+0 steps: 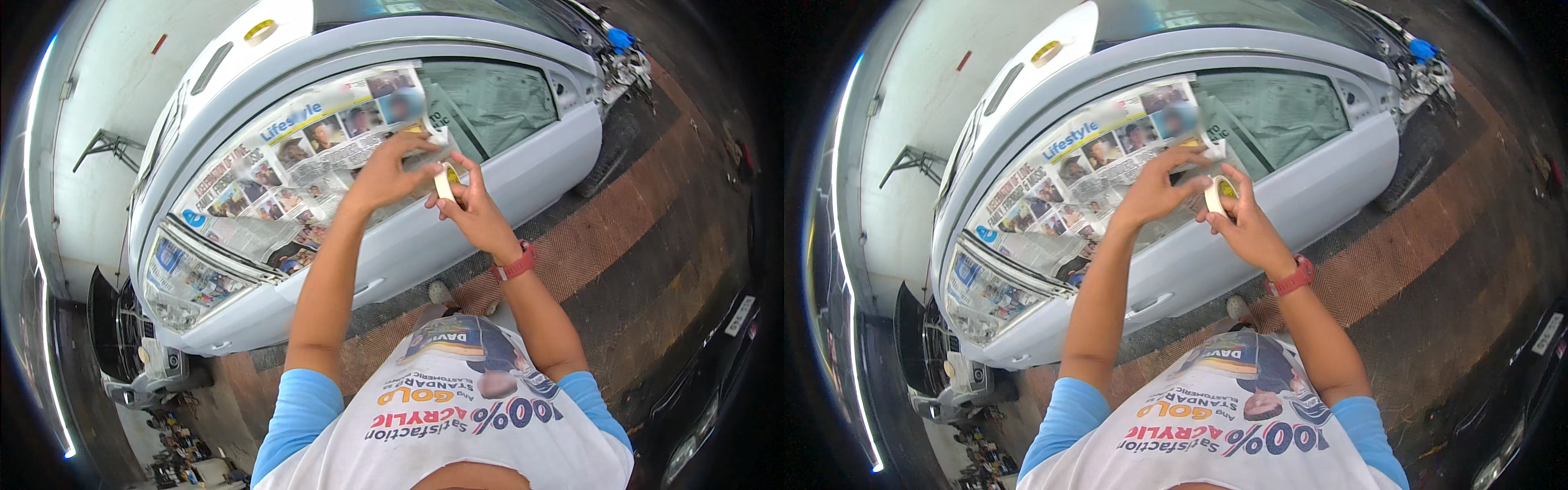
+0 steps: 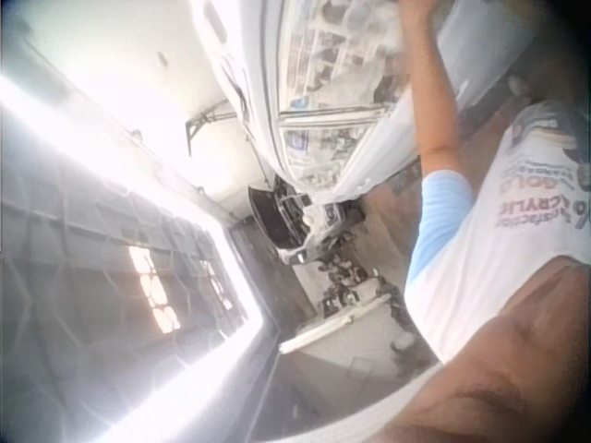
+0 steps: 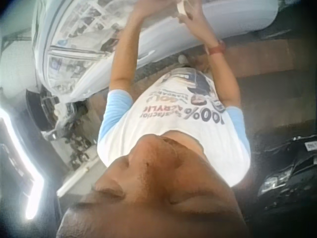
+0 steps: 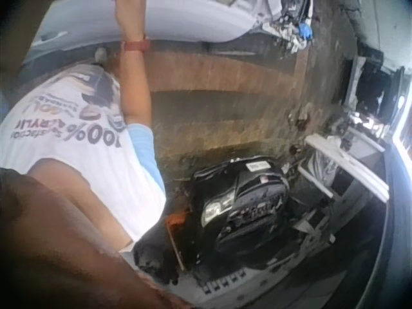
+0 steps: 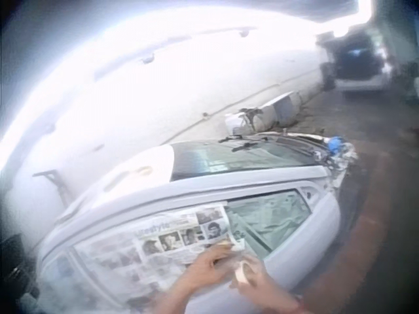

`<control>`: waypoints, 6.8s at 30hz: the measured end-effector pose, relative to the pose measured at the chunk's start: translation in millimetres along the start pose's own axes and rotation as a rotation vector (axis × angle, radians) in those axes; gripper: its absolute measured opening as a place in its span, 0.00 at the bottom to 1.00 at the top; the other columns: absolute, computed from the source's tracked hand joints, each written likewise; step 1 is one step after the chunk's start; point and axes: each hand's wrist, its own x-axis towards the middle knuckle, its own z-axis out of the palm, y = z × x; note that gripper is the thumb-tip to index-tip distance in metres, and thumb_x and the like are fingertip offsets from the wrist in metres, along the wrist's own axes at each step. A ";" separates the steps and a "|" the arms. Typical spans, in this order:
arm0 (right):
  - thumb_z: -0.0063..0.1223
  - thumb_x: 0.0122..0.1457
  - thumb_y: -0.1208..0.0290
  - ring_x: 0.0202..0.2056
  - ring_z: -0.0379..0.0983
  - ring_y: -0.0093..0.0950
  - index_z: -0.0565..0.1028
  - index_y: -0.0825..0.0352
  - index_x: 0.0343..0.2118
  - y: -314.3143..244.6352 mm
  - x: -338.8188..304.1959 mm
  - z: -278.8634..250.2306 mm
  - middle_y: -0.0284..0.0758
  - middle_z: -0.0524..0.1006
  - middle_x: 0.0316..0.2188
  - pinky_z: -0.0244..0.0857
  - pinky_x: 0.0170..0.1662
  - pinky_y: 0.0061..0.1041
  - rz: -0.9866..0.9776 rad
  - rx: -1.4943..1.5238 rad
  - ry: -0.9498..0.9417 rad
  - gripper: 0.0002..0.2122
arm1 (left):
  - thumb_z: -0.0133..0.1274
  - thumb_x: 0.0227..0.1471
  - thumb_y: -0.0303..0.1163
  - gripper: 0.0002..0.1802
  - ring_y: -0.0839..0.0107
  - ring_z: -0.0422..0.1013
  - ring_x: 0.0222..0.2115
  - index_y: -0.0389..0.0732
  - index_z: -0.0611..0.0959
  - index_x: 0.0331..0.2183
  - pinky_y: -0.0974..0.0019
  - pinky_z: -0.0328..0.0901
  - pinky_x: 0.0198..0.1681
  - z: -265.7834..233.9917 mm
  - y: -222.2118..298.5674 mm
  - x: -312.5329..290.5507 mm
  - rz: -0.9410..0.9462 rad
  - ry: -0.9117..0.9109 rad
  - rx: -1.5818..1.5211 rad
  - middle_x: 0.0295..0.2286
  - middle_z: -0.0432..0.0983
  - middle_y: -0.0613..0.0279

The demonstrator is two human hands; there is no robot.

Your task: The person places newspaper sheets over a white car door and secures them with masking tape. They smooth the paper and tape along the door edges and window frame, then open the door to continue taping the inner edge and handle area.

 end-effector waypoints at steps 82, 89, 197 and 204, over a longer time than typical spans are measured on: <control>0.69 0.70 0.66 0.37 0.76 0.31 0.83 0.72 0.39 52.9 -11.4 -13.8 0.40 0.83 0.34 0.70 0.46 0.34 0.030 -0.348 0.538 0.12 | 0.70 0.57 0.35 0.13 0.47 0.82 0.46 0.41 0.88 0.42 0.47 0.73 0.48 19.1 -22.6 25.0 0.003 0.233 0.694 0.47 0.85 0.56; 0.66 0.73 0.64 0.33 0.68 0.21 0.80 0.69 0.45 60.6 27.5 -2.9 0.29 0.77 0.31 0.64 0.38 0.27 -0.064 -0.305 0.492 0.12 | 0.61 0.66 0.33 0.08 0.47 0.83 0.39 0.43 0.82 0.44 0.41 0.75 0.39 -6.9 -47.3 48.6 0.095 0.163 0.602 0.41 0.83 0.52; 0.72 0.63 0.66 0.39 0.78 0.46 0.82 0.61 0.38 -15.2 189.0 87.2 0.41 0.77 0.34 0.72 0.40 0.46 -0.715 -0.913 0.281 0.09 | 0.56 0.67 0.62 0.50 0.55 0.50 0.80 0.50 0.62 0.80 0.40 0.45 0.82 -80.4 -112.2 -139.2 -0.099 0.282 1.048 0.79 0.55 0.63; 0.73 0.62 0.66 0.38 0.78 0.46 0.81 0.61 0.38 -15.4 188.9 86.8 0.41 0.77 0.33 0.72 0.39 0.46 -0.718 -0.930 0.275 0.09 | 0.53 0.67 0.70 0.54 0.52 0.40 0.82 0.52 0.60 0.80 0.36 0.35 0.83 -77.9 -129.2 -139.0 -0.051 0.374 1.136 0.81 0.50 0.60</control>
